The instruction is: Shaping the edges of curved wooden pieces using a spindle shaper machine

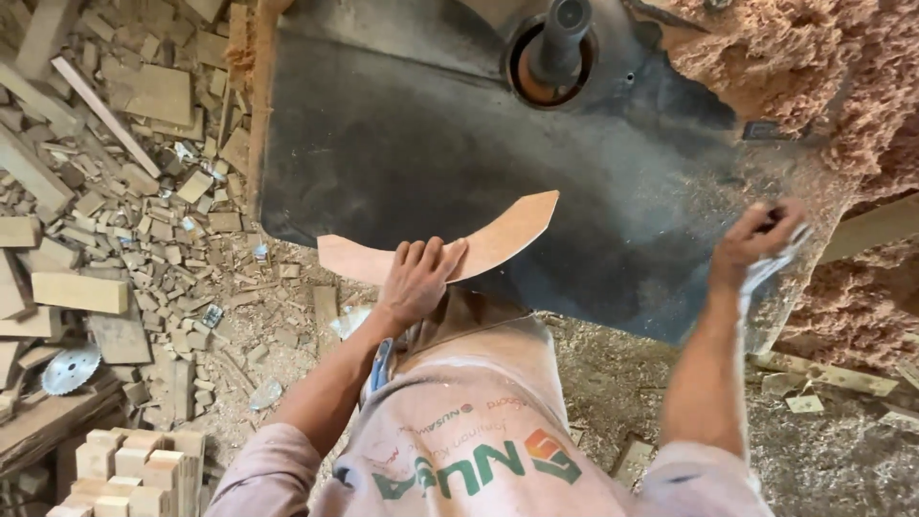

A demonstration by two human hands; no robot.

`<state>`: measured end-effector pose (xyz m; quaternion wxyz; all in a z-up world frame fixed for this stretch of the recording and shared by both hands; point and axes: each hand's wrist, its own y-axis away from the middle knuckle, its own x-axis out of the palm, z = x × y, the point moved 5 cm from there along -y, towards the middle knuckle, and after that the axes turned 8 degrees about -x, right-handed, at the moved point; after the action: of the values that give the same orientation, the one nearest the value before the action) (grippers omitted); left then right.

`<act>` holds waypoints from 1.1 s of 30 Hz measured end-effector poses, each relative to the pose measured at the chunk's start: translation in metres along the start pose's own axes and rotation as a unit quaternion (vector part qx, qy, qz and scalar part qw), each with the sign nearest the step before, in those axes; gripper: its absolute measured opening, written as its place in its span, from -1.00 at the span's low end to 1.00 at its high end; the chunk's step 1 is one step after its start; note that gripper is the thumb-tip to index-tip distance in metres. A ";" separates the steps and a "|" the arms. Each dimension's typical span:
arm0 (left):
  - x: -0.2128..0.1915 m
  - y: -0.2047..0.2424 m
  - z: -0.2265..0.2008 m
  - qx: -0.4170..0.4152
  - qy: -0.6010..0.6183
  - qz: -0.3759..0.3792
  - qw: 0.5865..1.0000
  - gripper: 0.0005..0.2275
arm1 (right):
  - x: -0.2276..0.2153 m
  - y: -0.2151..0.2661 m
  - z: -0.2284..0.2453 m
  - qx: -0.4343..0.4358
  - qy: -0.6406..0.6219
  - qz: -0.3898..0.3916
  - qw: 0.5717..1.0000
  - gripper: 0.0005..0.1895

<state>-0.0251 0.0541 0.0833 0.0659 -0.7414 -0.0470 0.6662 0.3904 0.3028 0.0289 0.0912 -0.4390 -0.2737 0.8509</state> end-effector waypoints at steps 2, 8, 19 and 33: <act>0.016 0.010 0.003 -0.004 0.022 -0.019 1.000 -0.51 | 0.015 0.025 0.015 0.017 -0.079 -0.012 0.997 -0.94; 0.030 0.019 0.006 -0.009 0.041 -0.003 0.999 -0.22 | 0.045 0.055 0.169 0.064 -0.248 0.093 0.962 -0.83; 0.036 0.022 0.009 -0.004 0.062 0.034 0.997 -0.21 | 0.079 0.095 0.234 -0.094 -0.124 0.110 0.982 -0.69; 0.030 0.018 0.018 0.015 0.061 0.021 0.998 -0.33 | 0.072 0.088 0.241 -0.048 -0.140 0.153 0.977 -0.77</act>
<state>-0.0405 0.0413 0.0492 0.0660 -0.7803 -0.0175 0.6217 0.1626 0.1649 0.0424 -0.1003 -0.3559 -0.2536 0.8939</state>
